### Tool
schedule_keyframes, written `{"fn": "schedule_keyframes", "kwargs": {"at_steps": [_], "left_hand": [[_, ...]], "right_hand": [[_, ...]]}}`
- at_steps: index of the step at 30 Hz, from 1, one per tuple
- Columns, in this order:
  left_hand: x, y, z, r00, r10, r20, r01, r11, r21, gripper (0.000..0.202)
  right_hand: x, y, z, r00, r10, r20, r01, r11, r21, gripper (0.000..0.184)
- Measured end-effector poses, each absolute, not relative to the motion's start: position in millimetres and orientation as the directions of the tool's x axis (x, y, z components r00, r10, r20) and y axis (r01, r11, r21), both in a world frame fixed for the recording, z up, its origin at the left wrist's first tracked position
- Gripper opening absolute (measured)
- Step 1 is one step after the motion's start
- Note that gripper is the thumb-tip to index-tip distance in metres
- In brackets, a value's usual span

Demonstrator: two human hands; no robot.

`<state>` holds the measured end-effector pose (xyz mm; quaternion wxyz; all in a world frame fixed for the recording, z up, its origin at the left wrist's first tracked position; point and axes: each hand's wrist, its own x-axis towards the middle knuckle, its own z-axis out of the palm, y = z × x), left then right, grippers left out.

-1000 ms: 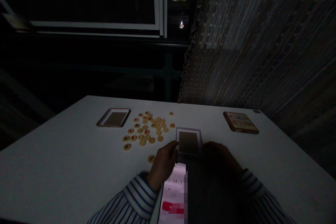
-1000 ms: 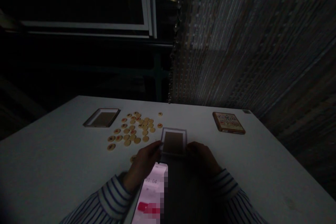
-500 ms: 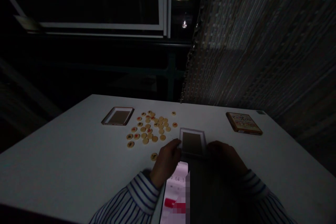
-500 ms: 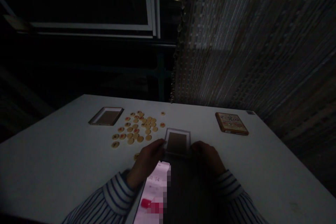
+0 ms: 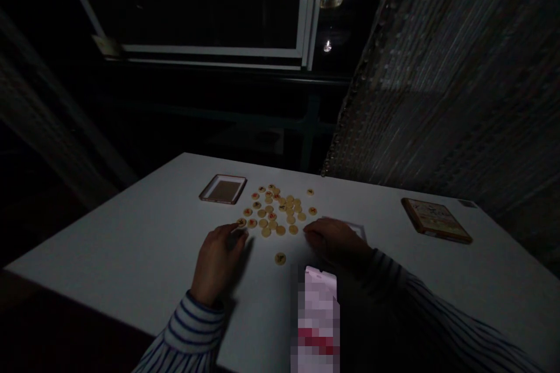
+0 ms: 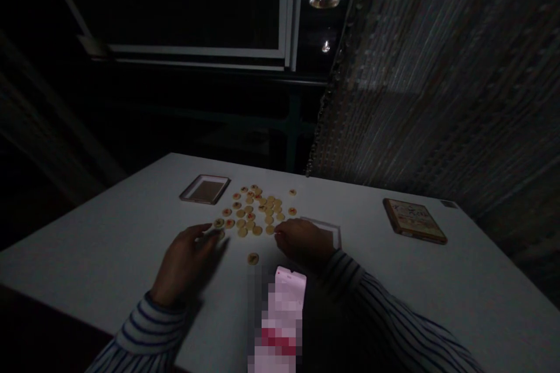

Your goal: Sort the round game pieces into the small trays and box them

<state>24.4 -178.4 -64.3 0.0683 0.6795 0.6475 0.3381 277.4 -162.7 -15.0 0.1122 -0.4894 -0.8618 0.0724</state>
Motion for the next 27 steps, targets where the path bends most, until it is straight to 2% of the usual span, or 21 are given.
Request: {"fn": "schedule_keyframes", "kwargs": {"at_steps": [2,6,16,22,27], "left_hand": [[15,-175,-71,-0.042,0.932,0.359,0.873,-0.14,0.466,0.04],[11,-169,-83,0.008,0.94,0.341,0.9,-0.155,0.407,0.037],[14,-162,-89,0.031,0.951,0.306,0.901,-0.159,0.403,0.03],[14,-163,-88,0.016,0.942,0.336,0.856,-0.187,0.481,0.029],[19,-167,-81,-0.015,0.936,0.353,0.727,-0.232,0.646,0.033]], "right_hand": [[253,-152,-18,-0.587,0.805,0.083,0.776,0.589,-0.225,0.028],[210,-135,-27,-0.665,0.746,0.036,0.731,0.661,-0.172,0.027],[160,-112,-43,-0.707,0.707,-0.015,0.706,0.703,-0.084,0.029],[164,-110,-44,-0.701,0.712,0.034,0.702,0.698,-0.143,0.03],[176,-112,-38,-0.668,0.733,0.128,0.661,0.663,-0.352,0.031]]}}
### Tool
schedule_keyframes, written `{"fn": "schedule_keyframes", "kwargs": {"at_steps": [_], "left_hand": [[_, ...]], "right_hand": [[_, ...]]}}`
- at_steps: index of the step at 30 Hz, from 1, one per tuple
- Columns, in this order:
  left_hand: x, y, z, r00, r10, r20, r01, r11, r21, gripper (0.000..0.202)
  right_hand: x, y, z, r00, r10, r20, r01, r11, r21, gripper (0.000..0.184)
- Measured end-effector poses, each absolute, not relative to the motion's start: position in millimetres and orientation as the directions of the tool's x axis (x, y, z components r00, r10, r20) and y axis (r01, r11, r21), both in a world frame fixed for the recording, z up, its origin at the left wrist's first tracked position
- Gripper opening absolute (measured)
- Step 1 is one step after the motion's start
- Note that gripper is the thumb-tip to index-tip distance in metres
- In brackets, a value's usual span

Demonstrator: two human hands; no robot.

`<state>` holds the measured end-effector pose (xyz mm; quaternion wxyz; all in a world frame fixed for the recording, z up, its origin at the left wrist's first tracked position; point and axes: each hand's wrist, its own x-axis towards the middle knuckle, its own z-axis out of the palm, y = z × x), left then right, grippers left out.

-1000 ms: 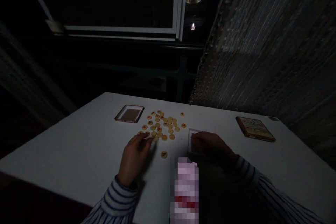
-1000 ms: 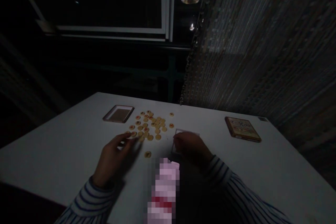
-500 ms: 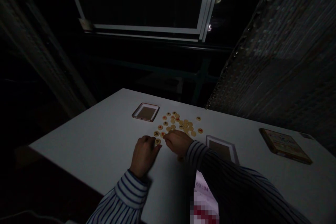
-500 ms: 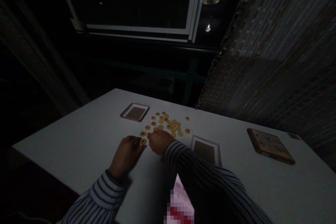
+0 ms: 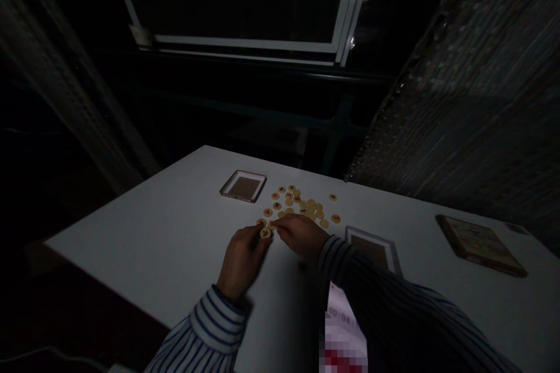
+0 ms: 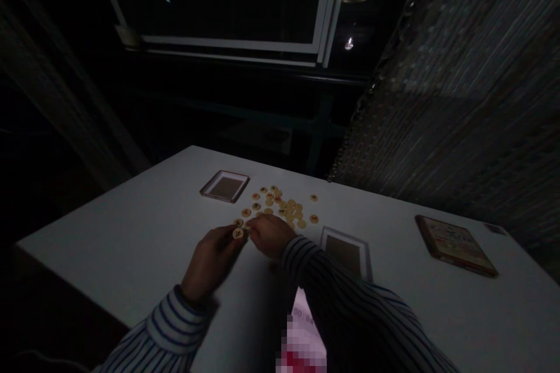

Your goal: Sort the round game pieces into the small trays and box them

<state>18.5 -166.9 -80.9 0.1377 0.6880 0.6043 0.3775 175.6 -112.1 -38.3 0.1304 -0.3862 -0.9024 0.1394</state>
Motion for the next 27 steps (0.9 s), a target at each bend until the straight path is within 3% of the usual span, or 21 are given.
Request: {"fn": "schedule_keyframes", "kwargs": {"at_steps": [5,9,13,18,22,27], "left_hand": [[32,-173,-71,-0.039,0.941,0.336,0.596,-0.248,0.764,0.033],[48,-179,-57,0.01,0.938,0.347,0.537,-0.297,0.79,0.032],[67,-182,-44,0.086,0.931,0.355,0.474,-0.351,0.807,0.029],[97,-179,-39,0.076,0.965,0.251,0.275,-0.263,0.925,0.033],[122,-174,-36,0.149,0.984,0.097,0.045,-0.105,0.993,0.03],[148,-164,-37,0.246,0.967,0.068,-0.089,-0.047,0.995,0.024]], "right_hand": [[189,-121,-30,-0.603,0.781,0.16,0.572,0.564,-0.595,0.028],[204,-127,-28,-0.54,0.829,0.146,0.437,0.424,-0.793,0.025],[223,-134,-29,-0.448,0.885,0.128,0.294,0.281,-0.913,0.023],[252,-149,-25,-0.274,0.96,0.053,0.206,0.112,-0.972,0.027],[277,-160,-27,-0.183,0.982,0.053,0.186,0.087,-0.979,0.027],[307,-168,-32,-0.131,0.987,0.094,0.246,0.125,-0.961,0.029]]}}
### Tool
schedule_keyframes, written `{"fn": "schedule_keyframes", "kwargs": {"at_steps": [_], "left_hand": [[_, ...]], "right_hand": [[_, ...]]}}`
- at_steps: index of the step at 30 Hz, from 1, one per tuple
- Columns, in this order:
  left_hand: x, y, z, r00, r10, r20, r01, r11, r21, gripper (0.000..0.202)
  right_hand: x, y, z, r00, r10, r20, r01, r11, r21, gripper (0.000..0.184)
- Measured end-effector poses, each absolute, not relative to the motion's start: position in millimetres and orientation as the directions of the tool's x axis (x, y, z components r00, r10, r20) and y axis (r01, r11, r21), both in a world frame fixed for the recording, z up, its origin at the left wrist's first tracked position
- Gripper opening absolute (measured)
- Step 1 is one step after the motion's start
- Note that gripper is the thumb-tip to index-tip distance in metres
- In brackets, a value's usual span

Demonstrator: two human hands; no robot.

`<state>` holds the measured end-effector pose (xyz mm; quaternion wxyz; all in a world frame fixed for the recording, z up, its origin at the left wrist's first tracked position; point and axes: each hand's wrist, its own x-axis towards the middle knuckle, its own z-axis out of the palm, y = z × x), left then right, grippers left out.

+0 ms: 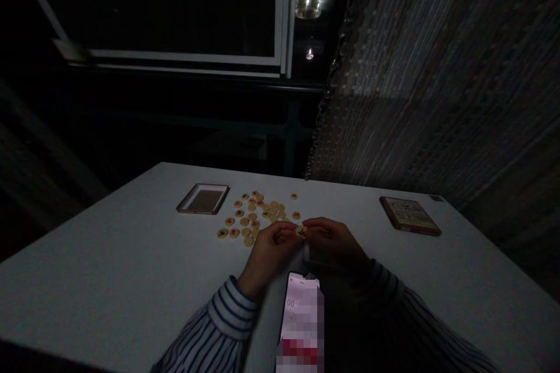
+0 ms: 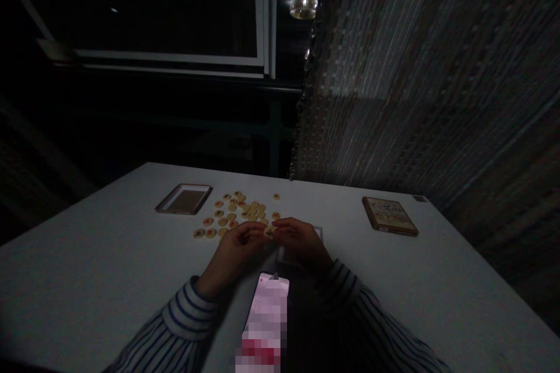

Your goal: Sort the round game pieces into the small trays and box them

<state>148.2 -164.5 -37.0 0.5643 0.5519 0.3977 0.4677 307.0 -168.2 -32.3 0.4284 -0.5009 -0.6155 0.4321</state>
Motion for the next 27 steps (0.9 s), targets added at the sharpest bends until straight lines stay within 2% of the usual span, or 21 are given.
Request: {"fn": "schedule_keyframes", "kwargs": {"at_steps": [6,9,14,17,20,23,27], "left_hand": [[173,-157,-45,0.296,0.955,0.023,-0.176,0.031,0.984,0.025],[179,-157,-52,0.367,0.93,0.014,-0.203,0.066,0.977,0.025],[183,-155,-64,0.328,0.944,-0.028,-0.171,0.089,0.981,0.023],[184,-155,-63,0.327,0.945,-0.028,-0.116,0.07,0.991,0.019],[184,-157,-59,0.364,0.931,-0.037,-0.082,0.071,0.994,0.02],[184,-159,-56,0.409,0.912,-0.029,-0.089,0.072,0.993,0.021],[182,-159,-59,0.442,0.897,0.013,-0.021,-0.005,1.0,0.023]], "right_hand": [[333,-175,-40,-0.15,0.976,0.16,0.326,0.202,-0.924,0.035],[341,-178,-50,-0.136,0.964,0.229,0.392,0.264,-0.881,0.031],[346,-184,-54,-0.183,0.95,0.255,0.395,0.308,-0.865,0.032],[349,-186,-50,-0.184,0.954,0.238,0.47,0.298,-0.831,0.031],[351,-186,-49,-0.203,0.938,0.281,0.553,0.346,-0.758,0.027],[352,-185,-53,-0.271,0.882,0.386,0.604,0.468,-0.645,0.026],[355,-182,-57,-0.359,0.823,0.44,0.637,0.561,-0.529,0.025]]}}
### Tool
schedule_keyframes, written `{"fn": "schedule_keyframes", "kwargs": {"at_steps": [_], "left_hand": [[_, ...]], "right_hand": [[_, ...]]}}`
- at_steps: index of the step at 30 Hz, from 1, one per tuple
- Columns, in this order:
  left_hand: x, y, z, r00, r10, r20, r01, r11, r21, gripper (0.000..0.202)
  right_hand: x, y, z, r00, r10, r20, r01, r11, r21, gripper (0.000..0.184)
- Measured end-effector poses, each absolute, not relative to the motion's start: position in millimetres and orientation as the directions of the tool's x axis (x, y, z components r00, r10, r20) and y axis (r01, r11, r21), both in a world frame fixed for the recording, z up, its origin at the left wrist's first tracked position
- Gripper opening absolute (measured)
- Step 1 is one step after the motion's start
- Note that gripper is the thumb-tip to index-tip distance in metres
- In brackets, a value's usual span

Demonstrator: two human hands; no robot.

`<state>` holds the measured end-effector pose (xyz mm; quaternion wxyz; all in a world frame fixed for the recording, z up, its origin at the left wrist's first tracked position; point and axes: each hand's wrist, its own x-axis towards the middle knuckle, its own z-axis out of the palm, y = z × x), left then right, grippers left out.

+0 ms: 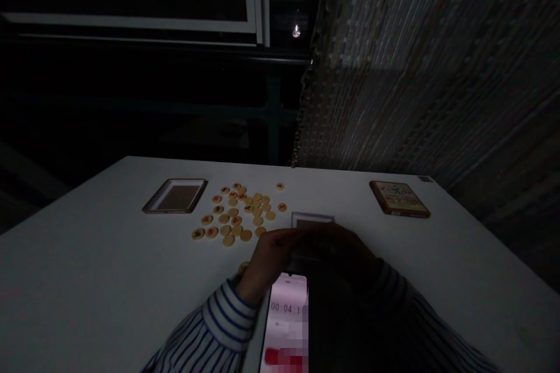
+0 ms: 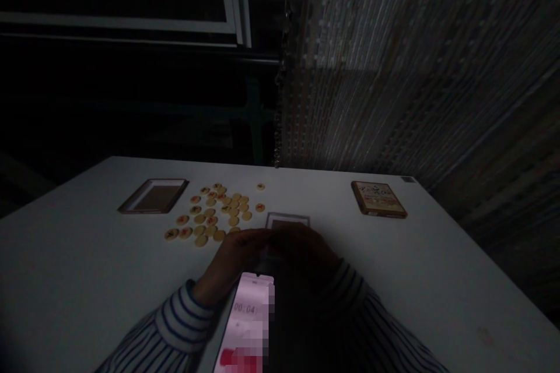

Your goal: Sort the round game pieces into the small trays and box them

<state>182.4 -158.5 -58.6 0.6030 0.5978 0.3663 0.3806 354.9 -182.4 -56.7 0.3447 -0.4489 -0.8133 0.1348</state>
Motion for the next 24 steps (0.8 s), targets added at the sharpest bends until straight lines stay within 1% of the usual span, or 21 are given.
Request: {"fn": "schedule_keyframes", "kwargs": {"at_steps": [2,4,5,7,10,12,14,17,19,22,24], "left_hand": [[180,-156,-62,0.408,0.912,0.049,0.084,-0.091,0.992,0.024],[176,-154,-65,0.355,0.926,0.129,0.23,-0.22,0.948,0.023],[174,-153,-67,0.34,0.922,0.184,0.309,-0.294,0.904,0.023],[170,-151,-69,0.366,0.884,0.29,0.449,-0.441,0.777,0.023],[165,-151,-73,0.464,0.812,0.355,0.563,-0.579,0.59,0.024],[164,-151,-75,0.52,0.776,0.357,0.59,-0.628,0.507,0.025],[163,-152,-76,0.581,0.744,0.329,0.594,-0.665,0.453,0.026],[163,-153,-75,0.659,0.702,0.27,0.581,-0.703,0.411,0.025],[162,-153,-75,0.681,0.688,0.253,0.576,-0.715,0.395,0.024],[162,-153,-76,0.697,0.674,0.247,0.573,-0.729,0.375,0.022],[162,-153,-78,0.7,0.67,0.246,0.571,-0.733,0.37,0.019]], "right_hand": [[359,-181,-54,-0.39,0.821,0.417,0.671,0.564,-0.482,0.023],[365,-179,-48,-0.391,0.83,0.399,0.71,0.548,-0.443,0.021],[369,-177,-45,-0.378,0.839,0.392,0.728,0.531,-0.435,0.02],[377,-174,-40,-0.359,0.855,0.374,0.766,0.499,-0.405,0.02],[388,-168,-37,-0.394,0.867,0.305,0.811,0.484,-0.329,0.023],[394,-164,-38,-0.421,0.876,0.234,0.83,0.477,-0.29,0.026],[398,-162,-38,-0.443,0.887,0.132,0.845,0.462,-0.27,0.027],[399,-163,-34,-0.44,0.896,-0.062,0.877,0.415,-0.242,0.025],[396,-165,-28,-0.401,0.899,-0.175,0.91,0.37,-0.187,0.022],[391,-169,-21,-0.363,0.905,-0.224,0.932,0.347,-0.109,0.023],[388,-170,-19,-0.375,0.9,-0.224,0.927,0.362,-0.095,0.024]]}}
